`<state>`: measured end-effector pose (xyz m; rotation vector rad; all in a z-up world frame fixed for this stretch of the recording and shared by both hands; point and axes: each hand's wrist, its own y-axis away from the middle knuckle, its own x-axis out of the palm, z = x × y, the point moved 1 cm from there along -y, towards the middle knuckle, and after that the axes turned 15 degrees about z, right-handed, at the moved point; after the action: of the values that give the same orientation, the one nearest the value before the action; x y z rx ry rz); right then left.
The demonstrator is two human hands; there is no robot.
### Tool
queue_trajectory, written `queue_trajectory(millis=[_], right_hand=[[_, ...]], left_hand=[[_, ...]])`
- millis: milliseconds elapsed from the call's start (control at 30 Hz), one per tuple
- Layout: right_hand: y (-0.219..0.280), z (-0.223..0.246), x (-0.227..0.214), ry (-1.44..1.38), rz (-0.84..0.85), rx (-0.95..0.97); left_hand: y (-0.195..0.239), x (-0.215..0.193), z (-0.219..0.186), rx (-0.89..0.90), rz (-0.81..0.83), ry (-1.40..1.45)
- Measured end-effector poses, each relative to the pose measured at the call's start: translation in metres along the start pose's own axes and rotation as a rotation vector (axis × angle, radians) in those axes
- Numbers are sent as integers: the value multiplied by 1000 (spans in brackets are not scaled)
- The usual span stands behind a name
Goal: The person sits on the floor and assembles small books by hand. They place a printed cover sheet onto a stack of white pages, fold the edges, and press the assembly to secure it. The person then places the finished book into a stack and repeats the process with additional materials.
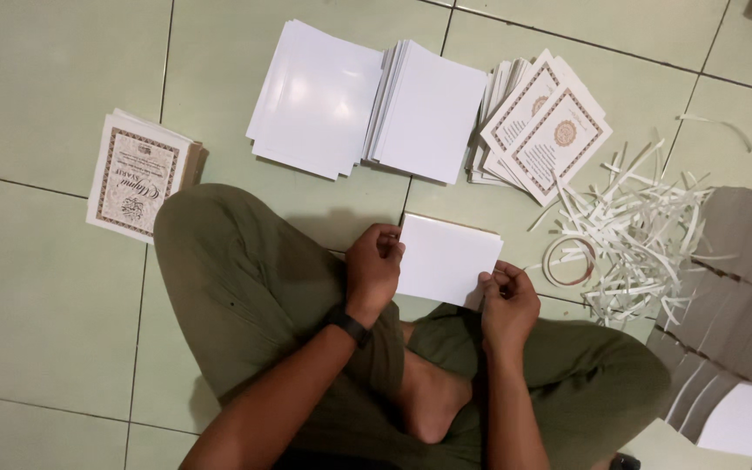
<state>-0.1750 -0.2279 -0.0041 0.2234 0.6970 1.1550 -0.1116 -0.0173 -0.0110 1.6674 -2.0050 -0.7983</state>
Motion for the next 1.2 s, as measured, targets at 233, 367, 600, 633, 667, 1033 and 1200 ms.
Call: queue_trajectory(millis=[233,367,600,633,667,1033,1200], right_hand=[[-7,-17,1,13,-5,-2],[-4,-10,1,-6,-10,19],[-4,-1,0,-8,0,45],[-5,-4,0,-8,0,47],[-6,-7,0,-18,4,49],[-7,-7,1,-45,20,50],[-1,10,2,-52,7,50]], left_hand=[[-4,1,2,-14,-16,-66],[-4,1,1,-33,-23,-69],[-2,1,-3,-10,-32,-63],[-4,2,0,-12,-32,-65],[-5,3,4,-4,-33,-60],[-8,3,7,22,-49,-83],[-5,2,2,10,-41,-70]])
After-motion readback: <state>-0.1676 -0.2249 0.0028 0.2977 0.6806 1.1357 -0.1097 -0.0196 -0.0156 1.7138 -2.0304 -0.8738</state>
